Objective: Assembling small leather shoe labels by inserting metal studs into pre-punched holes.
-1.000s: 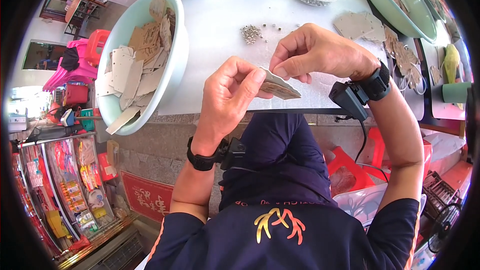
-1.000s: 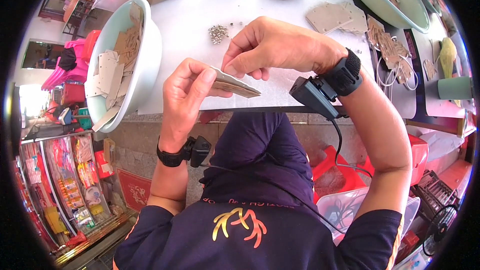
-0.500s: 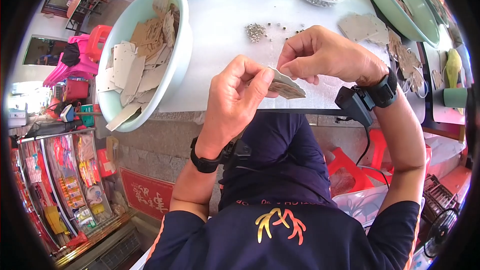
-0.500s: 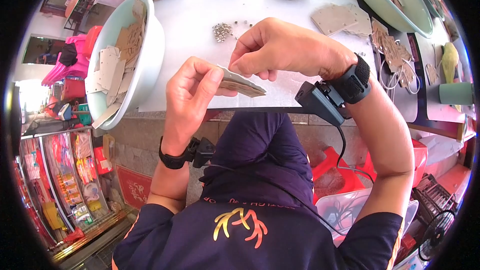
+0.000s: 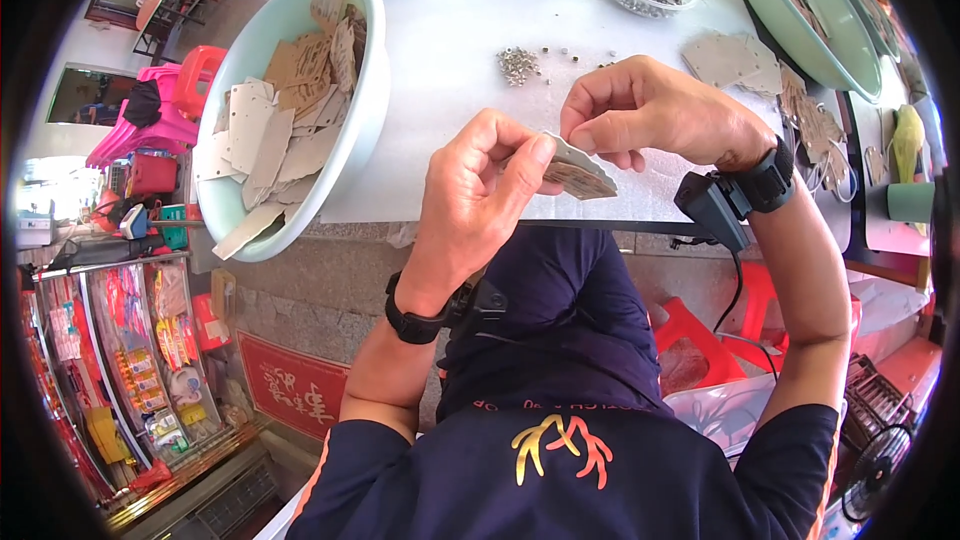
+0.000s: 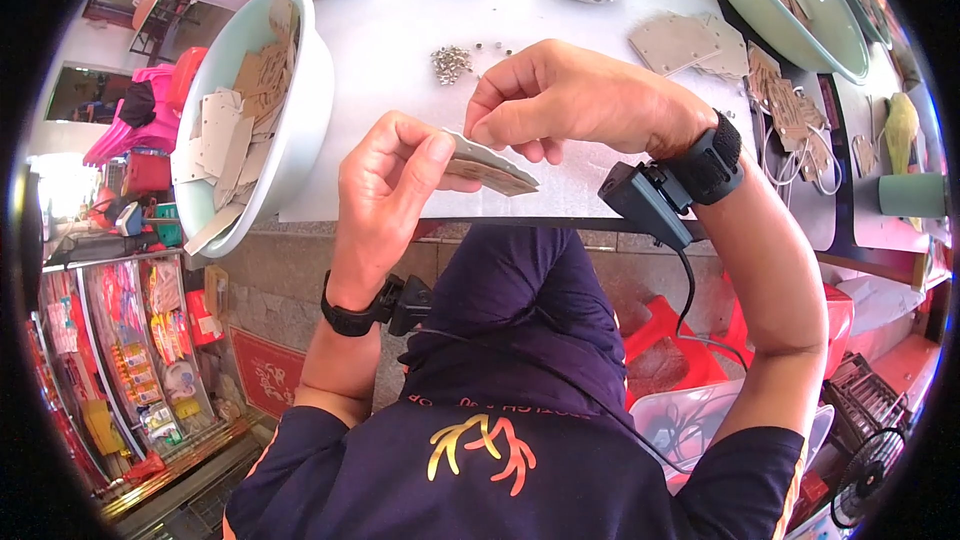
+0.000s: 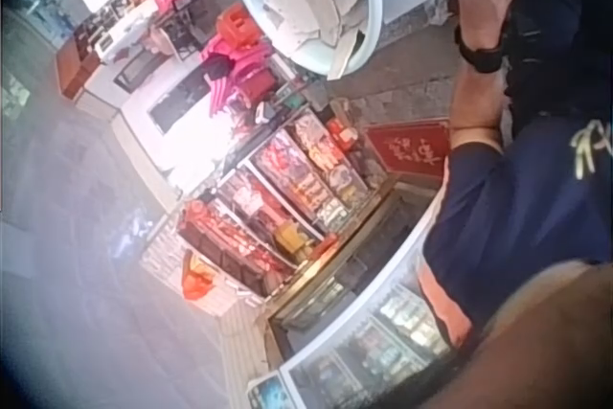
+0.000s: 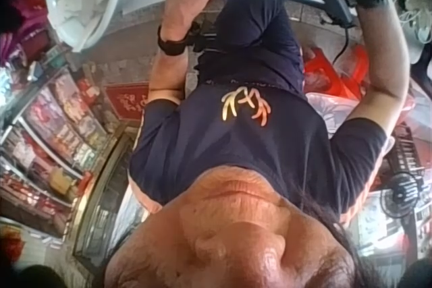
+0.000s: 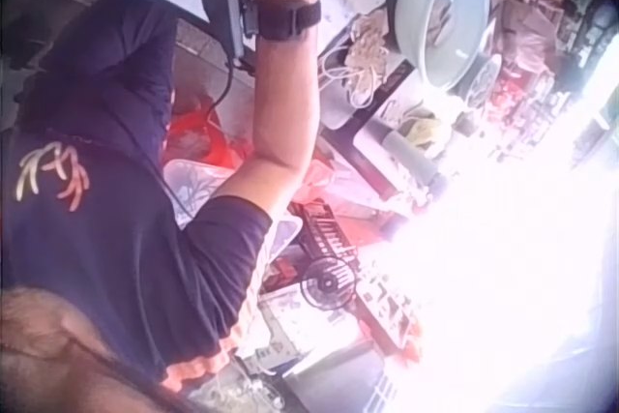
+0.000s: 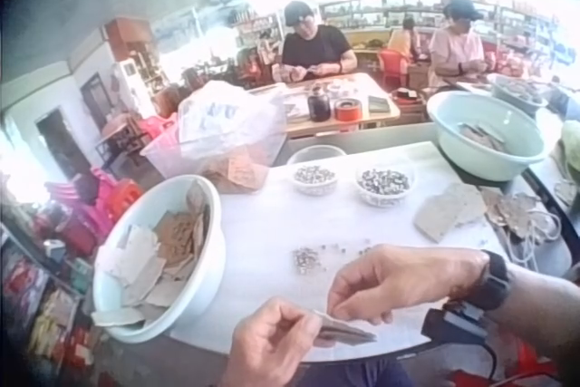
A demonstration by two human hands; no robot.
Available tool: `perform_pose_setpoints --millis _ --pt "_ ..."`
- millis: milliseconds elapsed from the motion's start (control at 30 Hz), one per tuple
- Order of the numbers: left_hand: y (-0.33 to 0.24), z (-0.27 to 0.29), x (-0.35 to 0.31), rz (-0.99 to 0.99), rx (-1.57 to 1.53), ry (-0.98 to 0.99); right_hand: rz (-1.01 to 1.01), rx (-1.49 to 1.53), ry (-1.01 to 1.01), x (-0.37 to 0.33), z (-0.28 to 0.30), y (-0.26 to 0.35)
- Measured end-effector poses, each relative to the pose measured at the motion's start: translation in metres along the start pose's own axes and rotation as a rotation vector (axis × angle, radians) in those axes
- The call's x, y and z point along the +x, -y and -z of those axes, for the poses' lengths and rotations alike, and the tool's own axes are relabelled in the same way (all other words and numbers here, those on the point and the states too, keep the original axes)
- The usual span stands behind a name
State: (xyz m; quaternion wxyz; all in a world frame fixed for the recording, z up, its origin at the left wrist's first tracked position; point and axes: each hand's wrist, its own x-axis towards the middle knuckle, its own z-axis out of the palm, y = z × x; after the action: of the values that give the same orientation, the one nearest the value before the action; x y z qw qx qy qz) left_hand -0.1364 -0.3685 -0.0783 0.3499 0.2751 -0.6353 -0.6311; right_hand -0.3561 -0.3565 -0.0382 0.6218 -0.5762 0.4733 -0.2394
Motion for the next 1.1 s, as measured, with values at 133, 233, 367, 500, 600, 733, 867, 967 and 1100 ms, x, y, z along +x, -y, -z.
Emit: perform_pose_setpoints --millis 133,233,367,500,600,733,867,967,1100 --pt "0.003 0.000 0.000 -0.004 -0.064 -0.038 0.008 0.033 0.015 0.003 0.000 -0.004" --pt "0.003 0.001 0.001 -0.009 -0.049 -0.014 0.008 0.059 0.001 0.003 -0.002 -0.008" --pt "0.004 0.001 0.002 -0.011 -0.043 0.010 0.001 0.204 0.005 0.004 -0.005 -0.018" --pt "0.005 -0.001 0.002 -0.030 -0.041 -0.001 -0.065 0.242 0.026 0.006 -0.002 -0.021" --pt "0.005 -0.002 0.004 -0.021 -0.091 -0.043 -0.105 0.222 0.001 0.006 -0.003 -0.015" --pt "0.004 -0.002 0.004 -0.002 -0.096 -0.048 -0.072 0.099 -0.064 0.004 -0.005 -0.005" --pt "0.003 -0.003 0.004 0.006 -0.050 -0.045 -0.004 -0.070 -0.105 -0.004 -0.006 0.003" --pt "0.004 -0.003 0.004 0.018 -0.061 -0.062 0.018 -0.103 -0.130 -0.005 -0.007 0.002" --pt "0.003 -0.003 0.004 0.009 -0.065 -0.069 0.211 -0.147 -0.193 -0.004 -0.012 -0.013"
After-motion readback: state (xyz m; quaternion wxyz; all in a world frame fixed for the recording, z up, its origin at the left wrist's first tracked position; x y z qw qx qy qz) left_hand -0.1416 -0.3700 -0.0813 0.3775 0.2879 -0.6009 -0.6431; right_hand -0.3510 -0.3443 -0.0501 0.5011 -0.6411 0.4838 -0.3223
